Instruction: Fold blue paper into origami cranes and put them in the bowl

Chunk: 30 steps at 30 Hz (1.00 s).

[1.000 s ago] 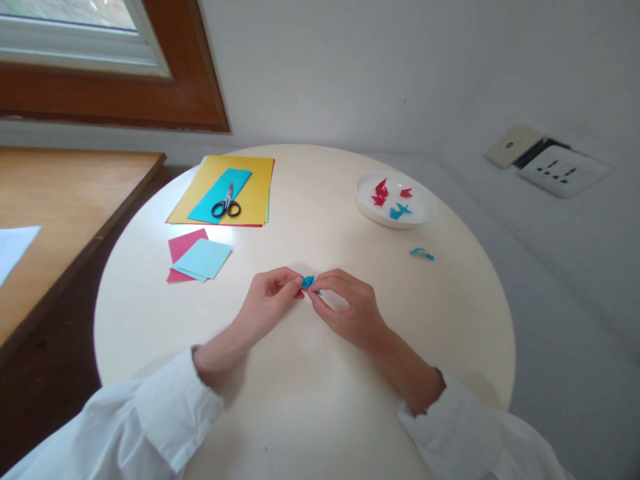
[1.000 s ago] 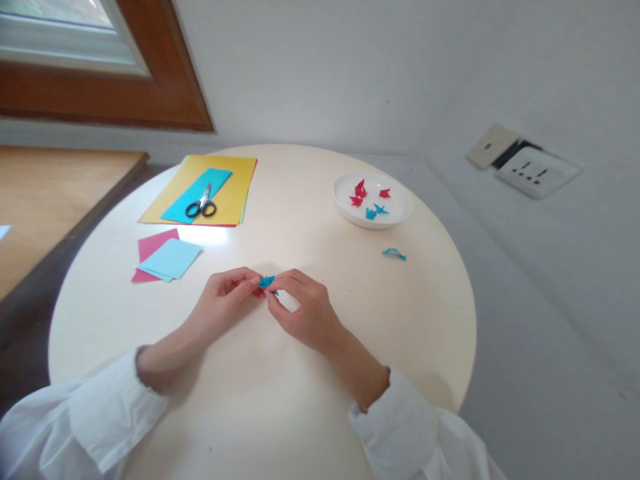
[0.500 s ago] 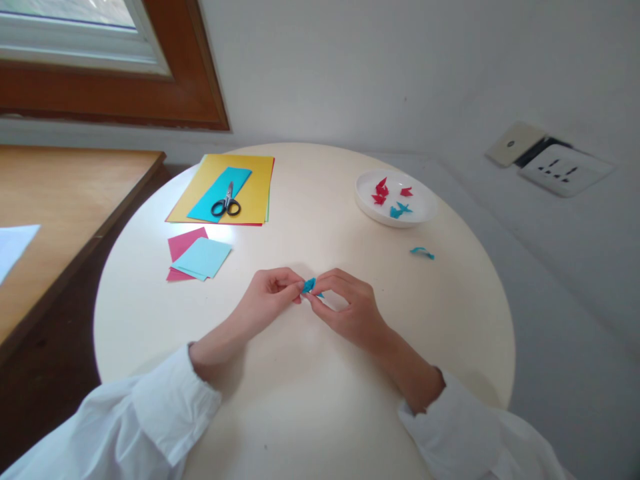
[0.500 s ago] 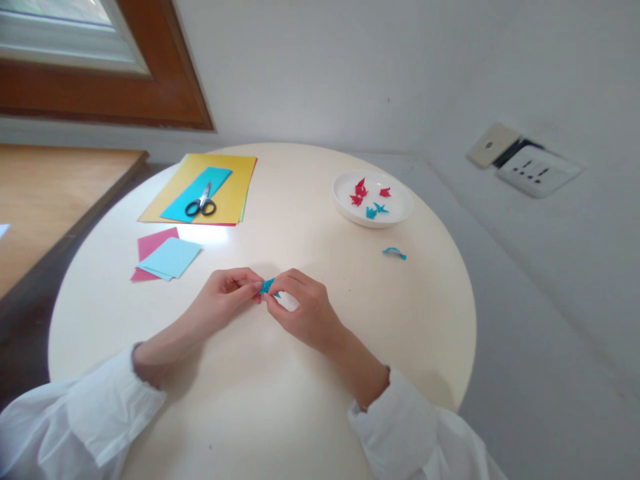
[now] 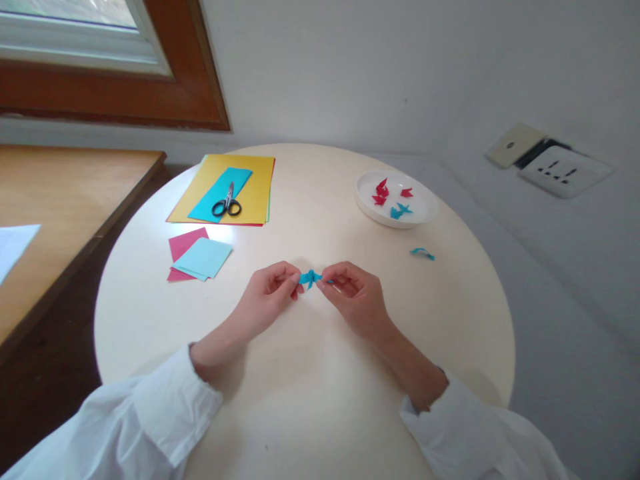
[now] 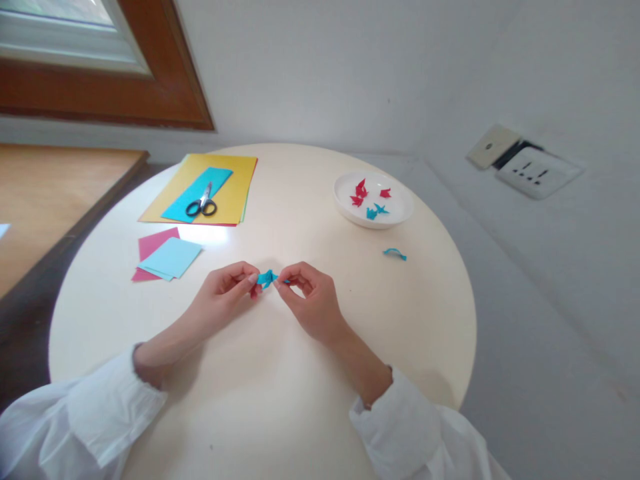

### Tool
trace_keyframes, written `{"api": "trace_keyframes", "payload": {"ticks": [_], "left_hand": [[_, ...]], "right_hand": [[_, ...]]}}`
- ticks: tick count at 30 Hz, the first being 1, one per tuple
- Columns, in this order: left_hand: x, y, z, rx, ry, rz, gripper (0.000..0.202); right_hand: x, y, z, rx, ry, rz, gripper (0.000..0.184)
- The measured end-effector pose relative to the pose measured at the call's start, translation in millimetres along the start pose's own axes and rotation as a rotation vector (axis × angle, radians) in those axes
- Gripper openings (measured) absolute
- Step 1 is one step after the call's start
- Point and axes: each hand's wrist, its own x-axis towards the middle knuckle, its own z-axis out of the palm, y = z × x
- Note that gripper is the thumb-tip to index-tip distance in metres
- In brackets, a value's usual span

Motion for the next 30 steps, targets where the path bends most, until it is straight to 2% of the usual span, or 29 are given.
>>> {"api": "trace_keyframes", "payload": {"ticks": [5,10,13,17,20,23,26,30], "left_hand": [[-1.0,0.4,0.1,0.044,0.006,0.083,0.022],[-3.1,-1.9,3.6,0.034,-0.03,0.113,0.022],[-3.7,-2.2,4.5,0.02,-0.054,0.109,0.023],[-2.5,-4.0,5.8,0.058,-0.035,0.074,0.025],[-1.2,-7.4,7.0,0.096,-0.024,0.041,0.027],[-0.9,-11.4,7.4,0.119,-0.079,0.015,0.034],[-2.0,-13.8,7.3,0.13,-0.125,0.021,0.038],[-3.9,-13.1,8.4,0.065,-0.121,0.046,0.038]], "right_hand": [[2.6,-0.3,2.3,0.097,0.004,0.119,0.022],[3.9,3.1,5.1,0.141,-0.091,0.193,0.021],[3.6,3.0,4.9,0.059,-0.172,0.195,0.017],[1.9,0.6,3.6,-0.091,-0.268,0.171,0.022],[0.6,-1.0,3.7,-0.136,-0.271,0.155,0.023],[0.0,-2.3,4.2,-0.129,-0.268,0.148,0.026],[0.1,-3.9,4.7,-0.098,-0.265,0.16,0.03],[0.1,-5.5,6.1,0.0,-0.261,0.187,0.036]]}}
